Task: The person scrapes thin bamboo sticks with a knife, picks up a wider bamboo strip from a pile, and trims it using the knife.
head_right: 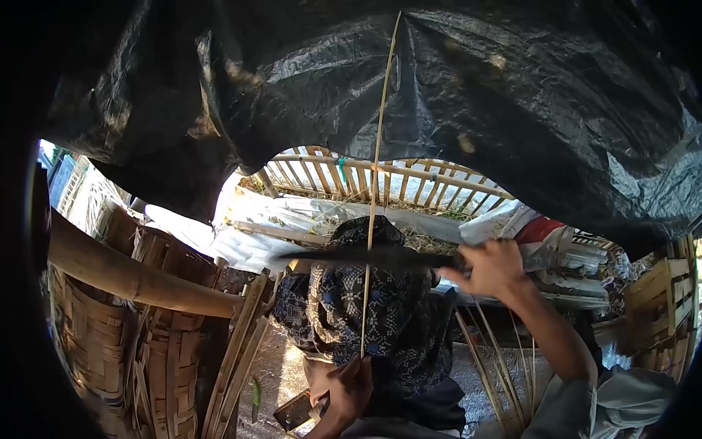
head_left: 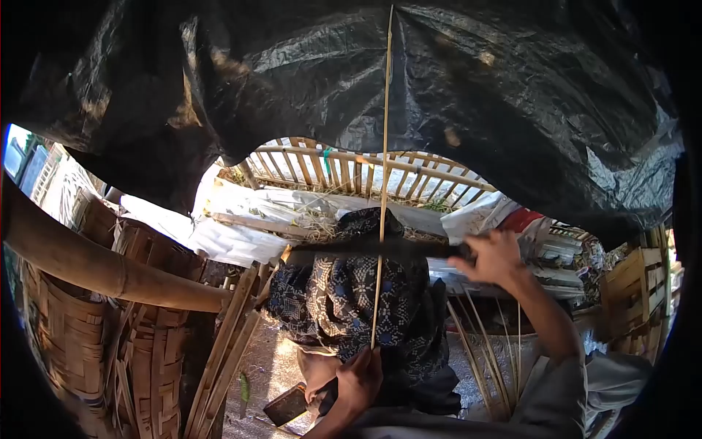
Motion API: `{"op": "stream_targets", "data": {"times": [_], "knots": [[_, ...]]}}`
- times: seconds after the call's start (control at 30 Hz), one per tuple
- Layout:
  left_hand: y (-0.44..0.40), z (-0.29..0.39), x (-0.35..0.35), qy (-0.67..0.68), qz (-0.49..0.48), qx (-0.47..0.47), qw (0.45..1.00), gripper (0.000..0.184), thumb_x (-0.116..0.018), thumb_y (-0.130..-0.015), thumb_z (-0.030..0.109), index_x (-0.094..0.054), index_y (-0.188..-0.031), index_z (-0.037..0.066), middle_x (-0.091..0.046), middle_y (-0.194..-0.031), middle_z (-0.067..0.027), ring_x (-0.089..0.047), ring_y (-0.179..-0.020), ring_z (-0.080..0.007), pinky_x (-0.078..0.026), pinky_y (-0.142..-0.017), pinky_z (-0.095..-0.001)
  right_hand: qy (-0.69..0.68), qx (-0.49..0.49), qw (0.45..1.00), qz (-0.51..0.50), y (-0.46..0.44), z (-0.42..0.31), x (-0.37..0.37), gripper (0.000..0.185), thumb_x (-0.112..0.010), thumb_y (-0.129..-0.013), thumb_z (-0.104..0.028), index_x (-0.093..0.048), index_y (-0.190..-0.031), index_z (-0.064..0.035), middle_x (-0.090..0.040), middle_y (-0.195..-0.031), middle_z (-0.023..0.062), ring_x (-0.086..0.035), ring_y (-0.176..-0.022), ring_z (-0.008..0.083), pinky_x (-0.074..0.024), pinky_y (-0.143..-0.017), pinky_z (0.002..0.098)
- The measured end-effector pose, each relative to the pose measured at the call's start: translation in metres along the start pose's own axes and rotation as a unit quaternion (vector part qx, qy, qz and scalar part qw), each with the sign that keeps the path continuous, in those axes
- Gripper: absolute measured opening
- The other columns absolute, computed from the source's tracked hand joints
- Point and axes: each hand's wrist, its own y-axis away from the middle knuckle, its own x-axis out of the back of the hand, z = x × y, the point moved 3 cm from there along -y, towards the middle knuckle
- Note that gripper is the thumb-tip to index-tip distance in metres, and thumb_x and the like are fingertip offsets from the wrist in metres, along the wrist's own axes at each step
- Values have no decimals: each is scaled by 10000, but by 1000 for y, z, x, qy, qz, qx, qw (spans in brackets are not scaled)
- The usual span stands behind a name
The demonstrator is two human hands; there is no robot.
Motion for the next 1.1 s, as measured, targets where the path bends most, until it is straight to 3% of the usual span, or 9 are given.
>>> {"op": "stream_targets", "data": {"times": [0.07,0.1,0.17,0.37,0.57,0.63,0.7,0.9,1.1], "knots": [[-3,-3,3,-21,-6,-4,1000,91,-628,-791,67,-603,-804,-19,-544,-555,-152,-542,-434,-302,-390,-374,-350,-39,-129,991,20,-11,19,-16,415,-587,-801,-445,-640,-832,-34,-620,-655,139,-624,-646,325,-503,-603,422],[-4,7,-19,17,9,-14,1000,91,-628,-791,67,-603,-804,-19,-544,-555,-152,-542,-434,-302,-390,-374,-350,-1,-79,987,138,-12,32,8,476,-560,-817,-475,-623,-680,-24,-577,-531,123,-599,-513,312,-489,-484,396],[-1,5,-10,16,38,-29,999,92,-634,-783,61,-603,-800,-24,-544,-552,-150,-545,-433,-294,-392,-373,-346,-37,-97,991,80,-10,21,2,494,-557,-809,-501,-637,-713,-23,-590,-547,115,-605,-513,294,-497,-494,381],[0,2,-9,10,24,-32,999,100,-641,-779,58,-601,-822,-24,-547,-555,-144,-555,-440,-284,-401,-375,-341,64,122,990,-3,27,-42,-10,610,-453,-733,-727,-669,-744,-156,-466,-398,20,-476,-331,123,-404,-376,289],[1,-3,-14,15,17,-20,1000,111,-639,-788,63,-600,-826,-34,-552,-569,-148,-549,-433,-280,-400,-374,-335,77,62,992,-79,8,-23,-7,604,-544,-645,-726,-640,-712,-134,-538,-503,39,-550,-453,193,-435,-465,330],[1,-2,-15,18,27,-20,999,114,-638,-790,63,-601,-828,-37,-551,-570,-149,-547,-430,-277,-398,-374,-333,117,92,989,20,-4,-7,-11,666,-392,-760,-736,-645,-754,-120,-525,-451,56,-508,-385,146,-413,-426,304],[-2,-1,-14,38,39,-21,998,113,-633,-793,58,-600,-828,-45,-549,-568,-148,-546,-426,-273,-393,-373,-332,32,-47,998,-6,-13,7,-16,704,-347,-797,-715,-651,-830,-80,-559,-507,89,-559,-460,203,-440,-475,351],[-5,9,-10,25,21,-38,999,96,-627,-797,52,-602,-834,-33,-554,-576,-150,-549,-431,-267,-391,-375,-327,31,172,985,17,9,-47,-34,659,-390,-723,-772,-629,-668,-160,-398,-321,-26,-402,-261,98,-290,-280,280],[-11,8,-8,8,48,-42,998,88,-623,-801,50,-601,-847,-22,-556,-590,-150,-544,-434,-267,-384,-376,-331,18,99,992,-76,-8,-24,-37,713,-353,-681,-824,-635,-684,-169,-445,-386,38,-473,-343,142,-336,-369,307]]}}
